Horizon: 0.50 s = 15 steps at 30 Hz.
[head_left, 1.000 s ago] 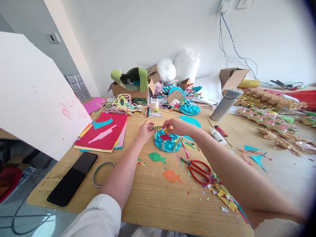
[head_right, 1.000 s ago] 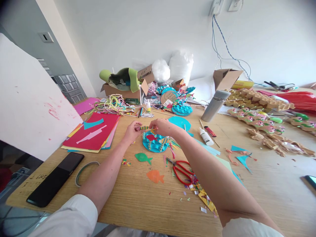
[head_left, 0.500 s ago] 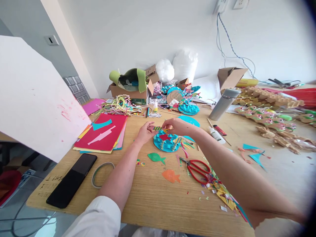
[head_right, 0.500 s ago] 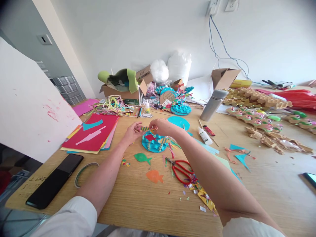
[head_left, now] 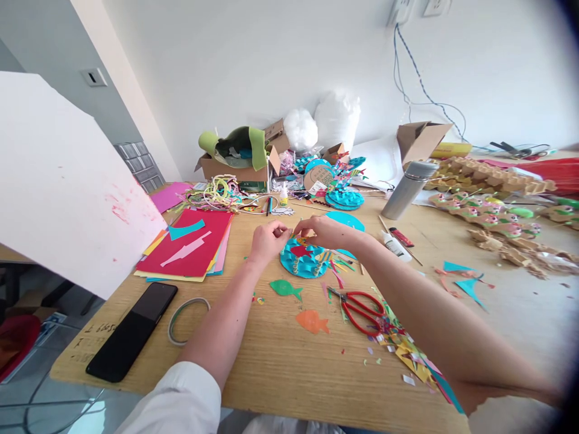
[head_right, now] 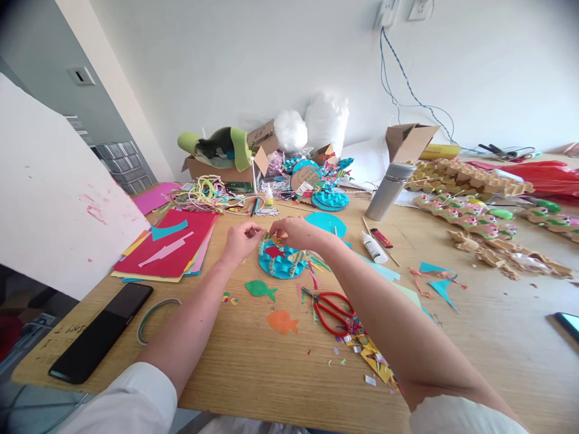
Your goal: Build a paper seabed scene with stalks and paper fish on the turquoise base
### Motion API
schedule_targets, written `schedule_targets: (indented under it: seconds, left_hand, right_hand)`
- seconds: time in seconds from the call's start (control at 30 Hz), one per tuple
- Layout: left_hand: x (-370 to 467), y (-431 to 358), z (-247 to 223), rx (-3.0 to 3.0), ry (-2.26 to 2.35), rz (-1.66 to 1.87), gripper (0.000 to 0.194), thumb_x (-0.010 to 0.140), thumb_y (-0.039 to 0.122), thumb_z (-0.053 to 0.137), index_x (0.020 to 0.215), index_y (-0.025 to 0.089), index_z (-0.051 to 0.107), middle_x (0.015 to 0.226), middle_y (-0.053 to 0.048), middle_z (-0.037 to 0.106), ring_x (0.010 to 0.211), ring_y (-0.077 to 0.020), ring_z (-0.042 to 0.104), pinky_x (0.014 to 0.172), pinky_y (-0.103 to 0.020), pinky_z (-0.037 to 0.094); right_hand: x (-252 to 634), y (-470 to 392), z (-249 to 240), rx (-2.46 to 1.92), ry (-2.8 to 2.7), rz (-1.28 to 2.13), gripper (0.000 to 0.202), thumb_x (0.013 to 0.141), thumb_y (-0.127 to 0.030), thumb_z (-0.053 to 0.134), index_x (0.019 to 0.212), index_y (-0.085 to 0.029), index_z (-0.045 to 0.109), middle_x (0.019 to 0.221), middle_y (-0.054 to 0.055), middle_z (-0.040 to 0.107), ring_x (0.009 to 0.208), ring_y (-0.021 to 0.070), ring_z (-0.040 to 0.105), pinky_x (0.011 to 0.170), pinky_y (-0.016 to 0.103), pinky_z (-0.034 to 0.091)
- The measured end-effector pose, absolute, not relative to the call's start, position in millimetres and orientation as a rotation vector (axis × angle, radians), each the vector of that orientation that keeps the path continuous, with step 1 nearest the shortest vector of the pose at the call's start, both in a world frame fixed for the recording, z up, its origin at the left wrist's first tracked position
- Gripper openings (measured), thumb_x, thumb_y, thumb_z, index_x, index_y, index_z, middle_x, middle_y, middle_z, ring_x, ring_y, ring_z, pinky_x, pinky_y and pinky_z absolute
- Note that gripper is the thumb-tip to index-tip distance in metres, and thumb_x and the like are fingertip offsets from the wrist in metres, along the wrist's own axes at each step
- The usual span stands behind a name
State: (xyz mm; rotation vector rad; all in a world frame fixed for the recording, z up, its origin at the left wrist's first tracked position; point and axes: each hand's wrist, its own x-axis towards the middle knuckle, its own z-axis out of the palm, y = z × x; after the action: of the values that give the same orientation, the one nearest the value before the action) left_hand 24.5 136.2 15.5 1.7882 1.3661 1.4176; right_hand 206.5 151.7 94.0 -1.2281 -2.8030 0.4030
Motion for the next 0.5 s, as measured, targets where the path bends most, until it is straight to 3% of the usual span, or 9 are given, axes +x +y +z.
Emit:
schedule_targets:
  seconds: [0.2, 0.5]
  left_hand:
    - [26, 132, 22, 1.717, 1.33, 1.111, 0.03, 0.074, 0.045, 0.073, 0.08, 0.015, 0.076, 0.04, 0.001, 0.055, 0.038, -0.0128, 0.049, 0.045, -0.024, 0.033]
    - [28, 140, 4, 1.521, 1.31, 0.865, 0.027, 0.07, 0.041, 0.076, 0.077, 0.015, 0.076, 0.032, 0.003, 0.051, 0.025, -0.0091, 0.036, 0.036, -0.022, 0.025]
  right_hand:
    - [208, 151, 95, -1.206, -2.825, 0.379, 0.036, 0.079, -0.012, 0.059, 0.113, -0.021, 0.066, 0.102, 0.005, 0.074, 0.101, 0.021, 0.063, 0.079, 0.029, 0.043]
    - [211, 154, 94, -1.185, -2.828, 0.397, 0.039, 0.079, -0.013, 0.062, 0.116, -0.023, 0.066, 0.104, 0.004, 0.073, 0.095, 0.0194, 0.065, 0.079, 0.028, 0.042]
